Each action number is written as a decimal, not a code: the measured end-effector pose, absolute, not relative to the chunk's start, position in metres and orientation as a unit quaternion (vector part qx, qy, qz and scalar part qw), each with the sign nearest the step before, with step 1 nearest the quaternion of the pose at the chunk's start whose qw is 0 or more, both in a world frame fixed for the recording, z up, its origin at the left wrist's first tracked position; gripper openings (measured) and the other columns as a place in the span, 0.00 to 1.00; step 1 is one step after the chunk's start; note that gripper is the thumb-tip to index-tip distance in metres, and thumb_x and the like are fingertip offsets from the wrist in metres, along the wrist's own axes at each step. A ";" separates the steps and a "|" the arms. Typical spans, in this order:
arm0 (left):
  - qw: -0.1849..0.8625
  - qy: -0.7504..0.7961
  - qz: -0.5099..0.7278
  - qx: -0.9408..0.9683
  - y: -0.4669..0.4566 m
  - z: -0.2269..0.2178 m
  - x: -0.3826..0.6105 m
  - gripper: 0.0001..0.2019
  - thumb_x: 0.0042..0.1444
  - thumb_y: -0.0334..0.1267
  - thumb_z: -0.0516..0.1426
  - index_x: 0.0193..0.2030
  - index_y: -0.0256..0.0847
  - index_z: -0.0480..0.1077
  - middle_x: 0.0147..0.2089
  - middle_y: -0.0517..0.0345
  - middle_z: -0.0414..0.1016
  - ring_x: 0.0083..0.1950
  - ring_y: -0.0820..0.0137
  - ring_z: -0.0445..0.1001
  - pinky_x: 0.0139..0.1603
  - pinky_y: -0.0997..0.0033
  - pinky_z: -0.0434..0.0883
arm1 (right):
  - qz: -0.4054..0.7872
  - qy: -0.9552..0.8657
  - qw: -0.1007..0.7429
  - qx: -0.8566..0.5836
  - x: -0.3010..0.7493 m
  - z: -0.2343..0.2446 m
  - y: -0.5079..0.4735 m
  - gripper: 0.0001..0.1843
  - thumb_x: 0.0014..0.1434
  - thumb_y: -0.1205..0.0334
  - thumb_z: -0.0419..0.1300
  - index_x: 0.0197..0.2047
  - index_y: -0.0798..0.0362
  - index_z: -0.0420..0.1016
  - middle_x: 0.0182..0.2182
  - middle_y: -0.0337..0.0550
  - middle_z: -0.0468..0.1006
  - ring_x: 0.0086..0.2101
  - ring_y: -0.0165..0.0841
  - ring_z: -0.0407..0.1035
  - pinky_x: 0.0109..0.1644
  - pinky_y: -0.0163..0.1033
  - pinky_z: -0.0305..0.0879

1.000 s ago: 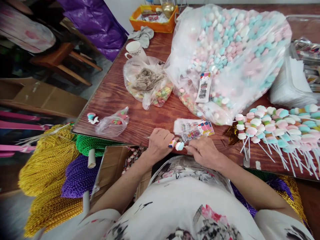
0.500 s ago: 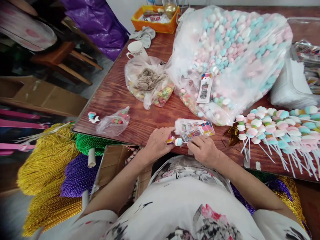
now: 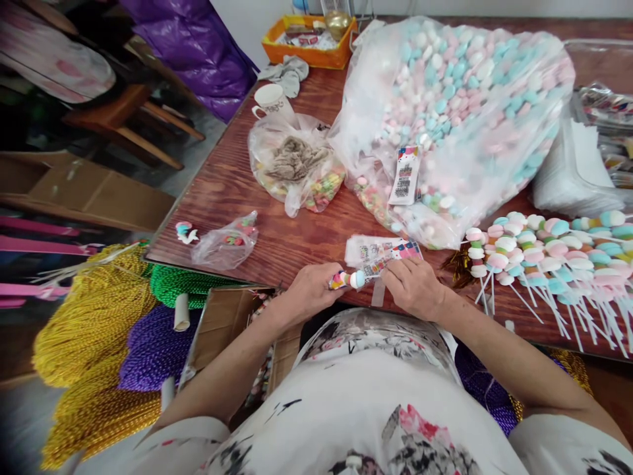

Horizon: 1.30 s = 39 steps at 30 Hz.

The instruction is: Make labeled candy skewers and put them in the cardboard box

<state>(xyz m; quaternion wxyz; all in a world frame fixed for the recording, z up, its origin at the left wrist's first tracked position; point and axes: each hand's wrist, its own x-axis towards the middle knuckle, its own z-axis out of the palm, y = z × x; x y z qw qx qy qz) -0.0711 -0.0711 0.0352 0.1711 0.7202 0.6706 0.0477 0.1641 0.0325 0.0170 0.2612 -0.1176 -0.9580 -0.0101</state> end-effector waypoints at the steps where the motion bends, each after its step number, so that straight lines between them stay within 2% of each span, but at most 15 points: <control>1: 0.155 0.675 0.042 0.720 -0.071 0.035 -0.070 0.03 0.57 0.37 0.57 0.35 0.41 0.68 0.32 0.56 0.76 0.32 0.66 0.73 0.31 0.68 0.61 | -0.016 -0.961 0.251 -0.114 0.164 0.018 0.033 0.14 0.64 0.72 0.49 0.30 0.52 0.71 0.26 0.43 0.71 0.29 0.33 0.62 0.34 0.41 0.56; 6: 0.080 0.665 0.017 0.742 -0.070 0.030 -0.065 0.05 0.57 0.31 0.54 0.39 0.38 0.69 0.35 0.50 0.76 0.38 0.60 0.76 0.37 0.64 0.66 | 0.014 -0.976 0.187 -0.107 0.158 0.022 0.030 0.13 0.61 0.74 0.50 0.30 0.54 0.72 0.25 0.44 0.73 0.26 0.32 0.61 0.31 0.41 0.48; 10: 0.093 0.646 -0.002 0.757 -0.067 0.029 -0.059 0.05 0.57 0.32 0.54 0.40 0.38 0.68 0.36 0.50 0.76 0.39 0.60 0.76 0.39 0.63 0.68 | 0.117 -0.981 0.043 -0.149 0.147 0.031 0.026 0.11 0.59 0.74 0.51 0.35 0.56 0.74 0.27 0.45 0.77 0.24 0.31 0.61 0.29 0.40 0.42; 13: 0.119 0.629 -0.021 0.768 -0.067 0.028 -0.053 0.06 0.57 0.31 0.53 0.41 0.38 0.69 0.37 0.50 0.76 0.41 0.60 0.76 0.41 0.62 0.68 | 0.206 -0.961 -0.062 -0.172 0.136 0.038 0.027 0.11 0.61 0.72 0.51 0.38 0.56 0.74 0.28 0.45 0.79 0.25 0.30 0.63 0.30 0.39 0.44; 15: 0.133 0.625 -0.027 0.768 -0.068 0.028 -0.052 0.07 0.57 0.30 0.52 0.41 0.37 0.69 0.38 0.50 0.76 0.42 0.60 0.76 0.43 0.62 0.69 | 0.261 -0.945 -0.085 -0.180 0.132 0.038 0.029 0.11 0.64 0.69 0.51 0.38 0.55 0.75 0.29 0.45 0.79 0.27 0.31 0.64 0.32 0.37 0.46; 18: 0.150 0.627 -0.010 0.764 -0.070 0.034 -0.058 0.13 0.58 0.34 0.54 0.50 0.38 0.67 0.44 0.49 0.77 0.48 0.59 0.75 0.48 0.62 0.68 | 0.321 -0.925 -0.060 -0.196 0.132 0.031 0.031 0.14 0.67 0.64 0.50 0.35 0.54 0.75 0.27 0.43 0.77 0.27 0.30 0.65 0.33 0.36 0.49; 20: 0.156 0.644 -0.017 0.749 -0.071 0.039 -0.066 0.14 0.59 0.36 0.55 0.52 0.38 0.67 0.46 0.49 0.76 0.49 0.59 0.74 0.48 0.62 0.68 | 0.337 -0.918 -0.015 -0.207 0.137 0.026 0.031 0.15 0.68 0.63 0.48 0.34 0.54 0.74 0.25 0.41 0.75 0.27 0.30 0.64 0.33 0.36 0.50; 22: 0.161 0.666 -0.044 0.727 -0.072 0.044 -0.074 0.09 0.59 0.35 0.54 0.45 0.39 0.69 0.43 0.50 0.77 0.45 0.60 0.74 0.44 0.63 0.67 | 0.319 -0.924 0.045 -0.207 0.143 0.021 0.029 0.15 0.69 0.63 0.48 0.37 0.54 0.74 0.25 0.41 0.74 0.27 0.30 0.64 0.33 0.36 0.50; 25: 0.179 0.677 -0.050 0.712 -0.072 0.047 -0.081 0.04 0.58 0.34 0.53 0.36 0.40 0.69 0.37 0.53 0.77 0.39 0.63 0.74 0.37 0.66 0.64 | 0.215 -0.950 0.151 -0.170 0.150 0.019 0.025 0.12 0.68 0.64 0.49 0.41 0.55 0.73 0.30 0.43 0.76 0.29 0.31 0.65 0.34 0.37 0.51; 28: 0.198 0.674 -0.025 0.711 -0.073 0.044 -0.081 0.03 0.56 0.33 0.54 0.33 0.40 0.68 0.33 0.56 0.76 0.35 0.66 0.73 0.33 0.69 0.60 | 0.094 -0.961 0.230 -0.119 0.155 0.017 0.025 0.14 0.65 0.71 0.48 0.35 0.55 0.74 0.29 0.44 0.75 0.30 0.32 0.64 0.35 0.39 0.52; 30: 0.196 0.672 -0.013 0.715 -0.075 0.040 -0.080 0.02 0.55 0.33 0.55 0.32 0.40 0.68 0.32 0.57 0.75 0.33 0.67 0.72 0.32 0.69 0.59 | 0.057 -0.962 0.247 -0.104 0.158 0.017 0.028 0.15 0.63 0.74 0.48 0.30 0.54 0.72 0.26 0.43 0.74 0.29 0.32 0.62 0.36 0.39 0.51; 34: 0.122 0.667 0.020 0.734 -0.082 0.031 -0.080 0.03 0.56 0.31 0.54 0.32 0.39 0.68 0.32 0.54 0.74 0.34 0.66 0.72 0.35 0.67 0.62 | 0.056 -0.971 0.191 -0.129 0.161 0.021 0.032 0.14 0.60 0.74 0.50 0.29 0.55 0.72 0.24 0.42 0.73 0.27 0.31 0.60 0.35 0.40 0.49; 37: 0.060 0.653 0.036 0.754 -0.086 0.025 -0.078 0.04 0.55 0.29 0.53 0.32 0.38 0.68 0.32 0.53 0.74 0.35 0.64 0.72 0.37 0.65 0.63 | 0.105 -0.977 0.089 -0.163 0.158 0.028 0.028 0.13 0.59 0.74 0.50 0.31 0.56 0.73 0.26 0.44 0.75 0.25 0.31 0.59 0.33 0.40 0.46; 39: 0.039 0.645 0.037 0.762 -0.087 0.024 -0.075 0.05 0.53 0.28 0.53 0.32 0.38 0.68 0.32 0.52 0.74 0.36 0.63 0.72 0.38 0.64 0.64 | 0.160 -0.968 0.027 -0.193 0.153 0.034 0.023 0.12 0.62 0.71 0.50 0.32 0.56 0.74 0.25 0.44 0.75 0.25 0.31 0.59 0.32 0.40 0.44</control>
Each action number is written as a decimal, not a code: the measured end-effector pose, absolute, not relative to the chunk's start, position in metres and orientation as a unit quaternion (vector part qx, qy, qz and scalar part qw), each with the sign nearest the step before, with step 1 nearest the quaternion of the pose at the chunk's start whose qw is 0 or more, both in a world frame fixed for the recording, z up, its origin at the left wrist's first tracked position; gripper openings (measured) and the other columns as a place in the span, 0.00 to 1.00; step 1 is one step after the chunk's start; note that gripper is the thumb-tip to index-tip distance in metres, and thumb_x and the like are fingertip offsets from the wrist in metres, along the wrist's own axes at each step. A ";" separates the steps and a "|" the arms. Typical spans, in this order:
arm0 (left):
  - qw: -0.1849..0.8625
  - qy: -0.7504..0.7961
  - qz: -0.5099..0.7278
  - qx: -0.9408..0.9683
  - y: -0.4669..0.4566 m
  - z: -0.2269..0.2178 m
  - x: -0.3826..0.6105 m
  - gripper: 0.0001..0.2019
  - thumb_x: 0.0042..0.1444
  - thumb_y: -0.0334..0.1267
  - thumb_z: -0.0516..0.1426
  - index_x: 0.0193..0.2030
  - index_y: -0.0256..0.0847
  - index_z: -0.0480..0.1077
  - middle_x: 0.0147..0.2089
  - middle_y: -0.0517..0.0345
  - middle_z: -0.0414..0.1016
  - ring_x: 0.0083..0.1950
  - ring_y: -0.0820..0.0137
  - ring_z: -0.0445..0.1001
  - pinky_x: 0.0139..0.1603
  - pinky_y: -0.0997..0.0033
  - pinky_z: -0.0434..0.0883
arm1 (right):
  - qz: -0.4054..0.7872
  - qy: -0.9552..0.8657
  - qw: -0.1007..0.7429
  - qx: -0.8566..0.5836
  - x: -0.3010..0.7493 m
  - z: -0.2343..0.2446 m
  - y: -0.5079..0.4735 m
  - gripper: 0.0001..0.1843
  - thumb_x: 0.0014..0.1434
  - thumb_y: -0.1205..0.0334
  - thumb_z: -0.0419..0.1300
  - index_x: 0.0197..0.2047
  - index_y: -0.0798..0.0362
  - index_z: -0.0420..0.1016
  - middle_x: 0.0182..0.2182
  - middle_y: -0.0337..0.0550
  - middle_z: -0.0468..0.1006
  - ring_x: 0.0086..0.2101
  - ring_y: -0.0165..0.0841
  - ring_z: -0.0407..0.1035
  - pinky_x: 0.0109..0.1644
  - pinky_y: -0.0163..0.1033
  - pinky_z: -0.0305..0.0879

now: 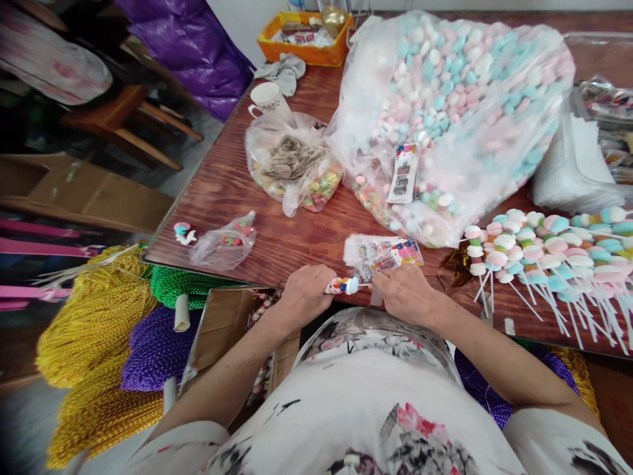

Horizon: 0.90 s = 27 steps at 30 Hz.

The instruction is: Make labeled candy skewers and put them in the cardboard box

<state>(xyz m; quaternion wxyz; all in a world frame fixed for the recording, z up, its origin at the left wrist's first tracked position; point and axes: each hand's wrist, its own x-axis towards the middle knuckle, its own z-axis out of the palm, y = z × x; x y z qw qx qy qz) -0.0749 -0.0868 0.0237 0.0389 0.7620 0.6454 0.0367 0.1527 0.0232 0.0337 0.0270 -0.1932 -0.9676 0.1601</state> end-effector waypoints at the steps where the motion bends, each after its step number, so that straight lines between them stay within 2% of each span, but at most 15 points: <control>1: 0.034 0.644 0.035 0.763 -0.087 0.024 -0.073 0.05 0.53 0.28 0.53 0.32 0.38 0.68 0.32 0.52 0.74 0.36 0.63 0.72 0.38 0.63 0.64 | 0.191 -0.959 0.007 -0.208 0.150 0.036 0.022 0.13 0.64 0.69 0.49 0.33 0.56 0.74 0.24 0.44 0.75 0.24 0.31 0.59 0.32 0.39 0.44; 4: 0.035 0.644 0.034 0.763 -0.085 0.024 -0.066 0.05 0.52 0.28 0.53 0.33 0.38 0.69 0.32 0.52 0.74 0.36 0.63 0.72 0.39 0.63 0.64 | 0.279 -0.933 -0.012 -0.228 0.141 0.038 0.019 0.16 0.68 0.62 0.49 0.32 0.54 0.73 0.23 0.41 0.73 0.25 0.30 0.60 0.32 0.37 0.46; 8: 0.063 0.655 0.047 0.751 -0.085 0.021 -0.064 0.05 0.54 0.29 0.52 0.34 0.37 0.70 0.33 0.51 0.75 0.36 0.63 0.73 0.38 0.64 0.64 | 0.311 -0.924 0.017 -0.221 0.134 0.032 0.018 0.16 0.68 0.61 0.50 0.30 0.53 0.72 0.23 0.38 0.72 0.25 0.29 0.62 0.31 0.35 0.48; 13: 0.205 0.693 0.088 0.685 -0.085 0.019 -0.075 0.06 0.56 0.36 0.55 0.30 0.39 0.68 0.28 0.58 0.74 0.29 0.71 0.69 0.31 0.72 0.58 | 0.103 -0.957 0.237 -0.130 0.137 0.023 0.017 0.12 0.65 0.70 0.49 0.40 0.55 0.75 0.30 0.45 0.76 0.30 0.33 0.64 0.34 0.38 0.53; 16: 0.285 0.680 0.097 0.669 -0.085 0.022 -0.077 0.12 0.56 0.44 0.58 0.29 0.39 0.68 0.25 0.61 0.72 0.27 0.73 0.67 0.29 0.74 0.56 | 0.023 -0.951 0.302 -0.057 0.142 0.021 0.021 0.13 0.63 0.73 0.50 0.34 0.56 0.74 0.27 0.45 0.74 0.30 0.34 0.63 0.36 0.39 0.54; 18: 0.290 0.672 0.090 0.676 -0.085 0.024 -0.077 0.11 0.57 0.44 0.57 0.30 0.39 0.69 0.26 0.60 0.73 0.28 0.73 0.68 0.29 0.74 0.57 | 0.006 -0.957 0.284 -0.062 0.146 0.021 0.025 0.14 0.63 0.74 0.49 0.30 0.56 0.72 0.25 0.44 0.72 0.29 0.33 0.62 0.36 0.39 0.52; 21: 0.234 0.682 0.055 0.691 -0.086 0.027 -0.075 0.07 0.58 0.38 0.54 0.32 0.40 0.69 0.30 0.57 0.75 0.31 0.69 0.72 0.32 0.72 0.59 | 0.002 -0.973 0.205 -0.109 0.150 0.021 0.030 0.14 0.63 0.74 0.49 0.31 0.55 0.72 0.24 0.43 0.73 0.27 0.33 0.61 0.33 0.40 0.47; 25: 0.149 0.691 -0.005 0.707 -0.088 0.025 -0.076 0.05 0.58 0.33 0.52 0.36 0.39 0.69 0.34 0.53 0.76 0.37 0.63 0.75 0.35 0.68 0.62 | 0.061 -0.976 0.058 -0.200 0.155 0.024 0.034 0.12 0.64 0.70 0.49 0.35 0.56 0.73 0.22 0.45 0.73 0.24 0.34 0.58 0.32 0.41 0.42; 27: 0.127 0.689 -0.017 0.714 -0.089 0.024 -0.077 0.06 0.59 0.32 0.51 0.37 0.39 0.69 0.35 0.51 0.77 0.38 0.62 0.75 0.37 0.67 0.63 | 0.102 -0.971 0.011 -0.218 0.156 0.028 0.036 0.13 0.66 0.68 0.48 0.36 0.57 0.73 0.23 0.45 0.74 0.24 0.33 0.58 0.32 0.40 0.41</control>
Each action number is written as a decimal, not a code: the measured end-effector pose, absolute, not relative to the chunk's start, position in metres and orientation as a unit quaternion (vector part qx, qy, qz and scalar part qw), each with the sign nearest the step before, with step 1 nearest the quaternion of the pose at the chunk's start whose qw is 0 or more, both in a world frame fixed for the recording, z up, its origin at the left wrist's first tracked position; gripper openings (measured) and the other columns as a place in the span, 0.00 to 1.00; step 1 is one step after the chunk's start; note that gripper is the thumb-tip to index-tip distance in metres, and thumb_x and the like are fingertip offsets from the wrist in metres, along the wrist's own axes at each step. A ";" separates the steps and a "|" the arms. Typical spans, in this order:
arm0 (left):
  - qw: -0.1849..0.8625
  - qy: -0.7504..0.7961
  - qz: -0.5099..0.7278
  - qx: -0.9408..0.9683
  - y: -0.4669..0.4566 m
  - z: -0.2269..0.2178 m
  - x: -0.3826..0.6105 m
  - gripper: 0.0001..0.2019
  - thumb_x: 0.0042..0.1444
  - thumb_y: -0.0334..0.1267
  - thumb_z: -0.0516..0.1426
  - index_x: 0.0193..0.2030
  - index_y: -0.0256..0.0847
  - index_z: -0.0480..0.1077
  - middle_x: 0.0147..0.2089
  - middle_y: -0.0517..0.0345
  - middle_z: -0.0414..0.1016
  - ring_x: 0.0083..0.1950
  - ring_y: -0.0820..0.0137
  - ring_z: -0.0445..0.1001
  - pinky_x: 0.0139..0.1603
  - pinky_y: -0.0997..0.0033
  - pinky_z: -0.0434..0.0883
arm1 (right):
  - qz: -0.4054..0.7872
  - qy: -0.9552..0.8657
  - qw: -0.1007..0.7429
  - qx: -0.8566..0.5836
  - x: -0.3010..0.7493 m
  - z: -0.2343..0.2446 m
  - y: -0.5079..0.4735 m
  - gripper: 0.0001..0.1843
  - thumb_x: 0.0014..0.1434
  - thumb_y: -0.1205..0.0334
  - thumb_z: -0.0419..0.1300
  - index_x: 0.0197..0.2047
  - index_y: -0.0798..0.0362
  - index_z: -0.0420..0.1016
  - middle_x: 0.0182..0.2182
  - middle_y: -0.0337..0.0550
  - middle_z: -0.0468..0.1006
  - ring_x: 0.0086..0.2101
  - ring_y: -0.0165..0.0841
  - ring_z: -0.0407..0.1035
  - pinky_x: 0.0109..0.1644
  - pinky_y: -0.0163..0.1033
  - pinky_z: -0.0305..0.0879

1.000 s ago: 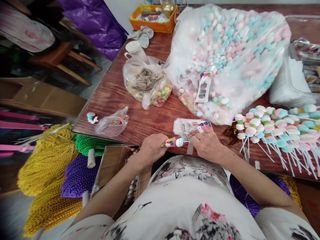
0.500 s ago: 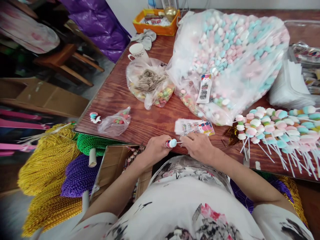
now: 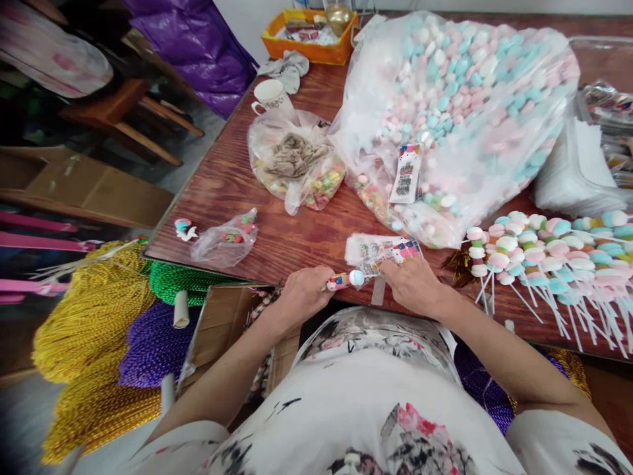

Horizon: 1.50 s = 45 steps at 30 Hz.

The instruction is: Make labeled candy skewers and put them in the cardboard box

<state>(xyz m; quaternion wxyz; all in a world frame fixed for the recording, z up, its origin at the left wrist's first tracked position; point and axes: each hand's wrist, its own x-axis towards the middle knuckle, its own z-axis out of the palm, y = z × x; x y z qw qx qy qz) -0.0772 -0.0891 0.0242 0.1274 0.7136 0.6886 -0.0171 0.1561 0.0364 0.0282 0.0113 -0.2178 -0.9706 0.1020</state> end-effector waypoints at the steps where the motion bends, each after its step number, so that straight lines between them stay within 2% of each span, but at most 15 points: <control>1: 0.124 0.686 -0.019 0.717 -0.089 0.024 -0.078 0.06 0.59 0.32 0.51 0.37 0.39 0.69 0.35 0.51 0.77 0.38 0.62 0.75 0.37 0.66 0.63 | 0.123 -0.968 -0.002 -0.219 0.156 0.030 0.037 0.14 0.66 0.67 0.47 0.36 0.57 0.73 0.23 0.45 0.74 0.24 0.32 0.57 0.32 0.40 0.42; 6: 0.163 0.660 -0.004 0.733 -0.087 0.026 -0.075 0.05 0.58 0.34 0.52 0.35 0.40 0.69 0.33 0.54 0.76 0.35 0.64 0.75 0.33 0.68 0.61 | 0.185 -0.961 -0.027 -0.205 0.152 0.036 0.035 0.15 0.68 0.63 0.45 0.38 0.56 0.73 0.23 0.43 0.73 0.23 0.31 0.55 0.32 0.39 0.41; 11: 0.199 0.654 0.015 0.729 -0.082 0.026 -0.068 0.12 0.61 0.43 0.51 0.32 0.40 0.69 0.29 0.55 0.74 0.30 0.67 0.72 0.29 0.70 0.57 | 0.162 -0.966 -0.051 -0.195 0.141 0.042 0.029 0.13 0.63 0.70 0.48 0.39 0.56 0.74 0.24 0.45 0.74 0.22 0.31 0.54 0.31 0.40 0.38; 15: 0.214 0.660 0.034 0.719 -0.081 0.024 -0.065 0.04 0.55 0.34 0.54 0.31 0.40 0.69 0.29 0.57 0.74 0.30 0.69 0.71 0.30 0.71 0.58 | 0.180 -0.965 -0.055 -0.184 0.134 0.049 0.023 0.11 0.60 0.72 0.50 0.39 0.56 0.74 0.22 0.42 0.73 0.22 0.31 0.55 0.30 0.40 0.38; 17: 0.234 0.669 0.068 0.702 -0.082 0.024 -0.066 0.03 0.54 0.34 0.56 0.31 0.40 0.70 0.29 0.58 0.75 0.30 0.70 0.71 0.31 0.72 0.59 | 0.185 -0.967 -0.004 -0.176 0.133 0.047 0.022 0.11 0.62 0.71 0.50 0.39 0.56 0.74 0.24 0.43 0.74 0.24 0.31 0.59 0.30 0.39 0.42; 20: 0.291 0.676 0.130 0.664 -0.083 0.024 -0.072 0.07 0.55 0.41 0.59 0.33 0.39 0.70 0.29 0.60 0.75 0.30 0.72 0.70 0.31 0.74 0.60 | 0.147 -0.971 0.132 -0.133 0.137 0.038 0.023 0.11 0.63 0.71 0.50 0.41 0.55 0.73 0.31 0.45 0.75 0.30 0.32 0.63 0.33 0.38 0.47; 22: 0.327 0.672 0.144 0.649 -0.083 0.024 -0.074 0.12 0.54 0.47 0.61 0.32 0.39 0.70 0.27 0.62 0.74 0.28 0.73 0.68 0.30 0.75 0.60 | 0.104 -0.970 0.201 -0.085 0.141 0.031 0.026 0.12 0.63 0.73 0.49 0.38 0.55 0.73 0.31 0.45 0.74 0.32 0.32 0.63 0.35 0.38 0.49; 24: 0.339 0.664 0.134 0.653 -0.083 0.024 -0.075 0.15 0.53 0.50 0.61 0.31 0.38 0.70 0.26 0.63 0.73 0.27 0.74 0.67 0.29 0.76 0.59 | 0.075 -0.971 0.222 -0.057 0.146 0.025 0.029 0.13 0.62 0.74 0.49 0.33 0.55 0.72 0.28 0.44 0.73 0.30 0.32 0.62 0.36 0.39 0.49; 26: 0.316 0.663 0.108 0.670 -0.083 0.025 -0.074 0.15 0.55 0.50 0.60 0.32 0.39 0.70 0.27 0.62 0.73 0.28 0.73 0.68 0.30 0.75 0.59 | 0.062 -0.976 0.197 -0.070 0.149 0.023 0.031 0.14 0.62 0.74 0.48 0.31 0.55 0.72 0.27 0.44 0.73 0.29 0.32 0.61 0.35 0.40 0.48; 29: 0.214 0.684 0.048 0.696 -0.085 0.026 -0.072 0.09 0.60 0.42 0.54 0.35 0.39 0.69 0.31 0.56 0.75 0.32 0.68 0.72 0.33 0.72 0.62 | 0.070 -0.983 0.112 -0.124 0.153 0.027 0.033 0.13 0.61 0.75 0.48 0.34 0.56 0.73 0.26 0.44 0.74 0.25 0.31 0.59 0.33 0.41 0.44; 31: 0.147 0.686 0.012 0.712 -0.087 0.025 -0.071 0.07 0.61 0.38 0.52 0.38 0.39 0.69 0.34 0.53 0.76 0.36 0.65 0.74 0.36 0.69 0.63 | 0.094 -0.981 0.051 -0.161 0.154 0.030 0.034 0.12 0.61 0.74 0.49 0.37 0.56 0.74 0.24 0.44 0.74 0.24 0.31 0.57 0.32 0.40 0.41; 34: 0.107 0.674 -0.015 0.731 -0.089 0.023 -0.070 0.07 0.62 0.37 0.51 0.39 0.39 0.69 0.36 0.51 0.75 0.40 0.63 0.75 0.41 0.66 0.65 | 0.167 -0.966 -0.005 -0.198 0.154 0.033 0.035 0.11 0.65 0.68 0.49 0.39 0.55 0.73 0.22 0.41 0.72 0.23 0.31 0.56 0.32 0.39 0.41; 40: 0.108 0.665 -0.015 0.739 -0.087 0.020 -0.068 0.07 0.62 0.37 0.52 0.39 0.39 0.68 0.35 0.51 0.76 0.40 0.64 0.75 0.42 0.66 0.66 | 0.328 -0.924 0.013 -0.198 0.147 0.033 0.038 0.13 0.68 0.65 0.48 0.33 0.53 0.70 0.25 0.38 0.71 0.26 0.29 0.60 0.33 0.35 0.47; 45: 0.112 0.674 0.015 0.730 -0.088 0.018 -0.067 0.09 0.62 0.41 0.52 0.37 0.39 0.69 0.34 0.52 0.76 0.37 0.64 0.75 0.38 0.67 0.66 | 0.332 -0.922 -0.013 -0.201 0.146 0.035 0.041 0.13 0.67 0.66 0.49 0.33 0.53 0.72 0.25 0.38 0.73 0.26 0.29 0.61 0.32 0.36 0.46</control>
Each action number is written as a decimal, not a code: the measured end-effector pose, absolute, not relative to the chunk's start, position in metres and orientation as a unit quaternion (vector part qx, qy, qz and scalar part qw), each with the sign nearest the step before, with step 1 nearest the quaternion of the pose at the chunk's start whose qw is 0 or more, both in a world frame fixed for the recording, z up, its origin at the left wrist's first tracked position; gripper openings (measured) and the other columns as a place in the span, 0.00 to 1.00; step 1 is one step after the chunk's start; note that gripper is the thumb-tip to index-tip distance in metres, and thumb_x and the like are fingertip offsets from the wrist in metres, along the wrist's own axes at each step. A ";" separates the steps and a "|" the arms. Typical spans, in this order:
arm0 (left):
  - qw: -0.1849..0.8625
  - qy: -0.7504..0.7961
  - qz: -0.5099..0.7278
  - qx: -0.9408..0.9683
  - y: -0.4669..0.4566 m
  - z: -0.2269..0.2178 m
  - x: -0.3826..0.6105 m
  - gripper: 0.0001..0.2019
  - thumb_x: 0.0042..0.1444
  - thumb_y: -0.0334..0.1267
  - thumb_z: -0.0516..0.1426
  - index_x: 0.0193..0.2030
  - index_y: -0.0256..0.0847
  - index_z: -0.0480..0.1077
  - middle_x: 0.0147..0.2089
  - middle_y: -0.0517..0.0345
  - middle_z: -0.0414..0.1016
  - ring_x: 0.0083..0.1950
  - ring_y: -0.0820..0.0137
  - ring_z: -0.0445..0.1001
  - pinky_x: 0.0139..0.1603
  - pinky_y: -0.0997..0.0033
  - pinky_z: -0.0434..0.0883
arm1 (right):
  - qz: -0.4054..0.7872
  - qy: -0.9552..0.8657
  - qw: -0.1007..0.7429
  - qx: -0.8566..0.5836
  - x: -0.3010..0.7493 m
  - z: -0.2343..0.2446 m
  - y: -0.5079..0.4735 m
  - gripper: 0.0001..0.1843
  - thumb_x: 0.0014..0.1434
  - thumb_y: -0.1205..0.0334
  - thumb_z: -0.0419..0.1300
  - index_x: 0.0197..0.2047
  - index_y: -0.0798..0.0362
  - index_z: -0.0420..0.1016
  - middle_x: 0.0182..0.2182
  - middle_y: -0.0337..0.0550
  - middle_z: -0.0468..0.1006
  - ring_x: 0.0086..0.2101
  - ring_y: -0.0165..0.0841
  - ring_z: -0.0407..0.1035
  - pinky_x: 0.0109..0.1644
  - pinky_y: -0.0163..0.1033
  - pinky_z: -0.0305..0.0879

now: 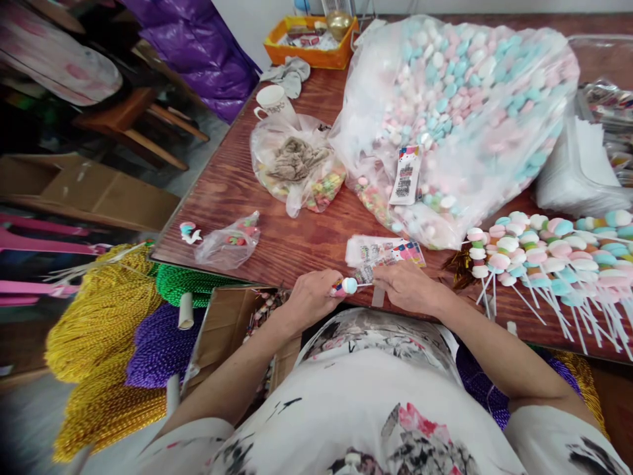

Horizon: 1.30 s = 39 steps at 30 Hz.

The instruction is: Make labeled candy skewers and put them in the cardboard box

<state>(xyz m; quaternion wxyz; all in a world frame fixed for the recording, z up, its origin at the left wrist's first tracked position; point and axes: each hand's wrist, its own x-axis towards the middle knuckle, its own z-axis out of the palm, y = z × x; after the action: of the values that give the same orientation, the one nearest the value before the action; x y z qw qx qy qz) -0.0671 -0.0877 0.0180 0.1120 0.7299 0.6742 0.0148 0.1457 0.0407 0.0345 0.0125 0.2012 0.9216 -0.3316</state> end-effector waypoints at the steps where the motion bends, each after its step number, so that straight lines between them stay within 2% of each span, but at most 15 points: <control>1: 0.111 0.681 0.019 0.724 -0.088 0.018 -0.067 0.10 0.62 0.42 0.53 0.37 0.39 0.69 0.33 0.52 0.76 0.36 0.64 0.75 0.37 0.67 0.65 | -0.323 0.924 0.021 0.202 0.146 0.035 0.041 0.13 0.67 0.66 0.49 0.34 0.53 0.72 0.25 0.38 0.73 0.25 0.29 0.60 0.32 0.36 0.45; 4: 0.109 0.701 0.020 0.704 -0.089 0.020 -0.066 0.08 0.60 0.41 0.55 0.35 0.39 0.69 0.33 0.53 0.76 0.36 0.65 0.75 0.36 0.69 0.64 | -0.294 0.932 0.046 0.205 0.149 0.034 0.041 0.13 0.66 0.66 0.49 0.33 0.53 0.73 0.24 0.40 0.74 0.24 0.29 0.59 0.31 0.37 0.43; 10: 0.085 0.690 0.034 0.718 -0.089 0.021 -0.067 0.10 0.62 0.41 0.53 0.34 0.39 0.70 0.33 0.53 0.76 0.35 0.65 0.74 0.37 0.67 0.64 | -0.270 0.941 0.073 0.191 0.148 0.039 0.038 0.15 0.67 0.66 0.48 0.35 0.53 0.75 0.27 0.43 0.79 0.27 0.31 0.64 0.31 0.38 0.44; 14: 0.074 0.669 0.031 0.739 -0.089 0.020 -0.066 0.07 0.60 0.38 0.54 0.34 0.38 0.70 0.33 0.52 0.76 0.36 0.64 0.74 0.37 0.66 0.64 | -0.269 0.942 0.089 0.179 0.146 0.046 0.036 0.14 0.66 0.68 0.49 0.36 0.53 0.76 0.29 0.44 0.80 0.28 0.32 0.67 0.32 0.38 0.45; 22: 0.075 0.671 0.051 0.736 -0.090 0.017 -0.064 0.04 0.56 0.36 0.56 0.33 0.39 0.69 0.31 0.55 0.75 0.33 0.66 0.73 0.34 0.67 0.63 | -0.212 0.950 0.115 0.196 0.144 0.054 0.020 0.12 0.59 0.71 0.51 0.39 0.55 0.75 0.27 0.46 0.79 0.25 0.33 0.64 0.30 0.40 0.40; 25: 0.083 0.670 0.057 0.735 -0.089 0.015 -0.061 0.05 0.57 0.36 0.56 0.32 0.39 0.69 0.30 0.55 0.74 0.33 0.66 0.73 0.33 0.68 0.62 | -0.183 0.958 0.075 0.207 0.142 0.052 0.009 0.11 0.57 0.73 0.51 0.38 0.56 0.74 0.28 0.47 0.79 0.25 0.33 0.63 0.31 0.40 0.39; 30: 0.135 0.668 0.080 0.728 -0.088 0.021 -0.056 0.10 0.57 0.43 0.59 0.33 0.38 0.70 0.32 0.54 0.76 0.34 0.65 0.74 0.35 0.68 0.65 | -0.142 0.976 -0.065 0.154 0.142 0.044 0.008 0.10 0.55 0.75 0.52 0.33 0.56 0.73 0.26 0.44 0.77 0.25 0.31 0.62 0.32 0.40 0.43; 33: 0.173 0.656 0.128 0.724 -0.087 0.031 -0.060 0.19 0.54 0.50 0.63 0.45 0.38 0.72 0.42 0.50 0.78 0.44 0.61 0.76 0.45 0.65 0.69 | -0.110 0.972 -0.158 0.135 0.147 0.042 0.017 0.11 0.54 0.77 0.51 0.31 0.56 0.72 0.23 0.42 0.75 0.24 0.31 0.61 0.32 0.39 0.46; 36: 0.222 0.630 0.176 0.724 -0.085 0.038 -0.068 0.27 0.53 0.49 0.64 0.57 0.42 0.68 0.53 0.48 0.76 0.53 0.60 0.74 0.53 0.63 0.68 | -0.082 0.964 -0.219 0.126 0.153 0.043 0.023 0.12 0.55 0.77 0.50 0.31 0.56 0.71 0.22 0.41 0.72 0.24 0.31 0.60 0.32 0.40 0.48; 39: 0.283 0.603 0.179 0.724 -0.082 0.040 -0.074 0.19 0.56 0.44 0.62 0.53 0.41 0.70 0.48 0.52 0.79 0.47 0.65 0.76 0.47 0.69 0.69 | -0.070 0.964 -0.235 0.105 0.156 0.042 0.021 0.12 0.57 0.76 0.49 0.30 0.55 0.71 0.22 0.40 0.72 0.25 0.31 0.59 0.33 0.40 0.48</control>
<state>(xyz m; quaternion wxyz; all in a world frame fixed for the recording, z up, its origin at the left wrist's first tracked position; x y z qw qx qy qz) -0.0744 -0.0821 0.0403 0.2835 0.7238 0.6031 0.1792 0.1564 0.0214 0.0418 -0.2352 0.1051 0.9637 -0.0703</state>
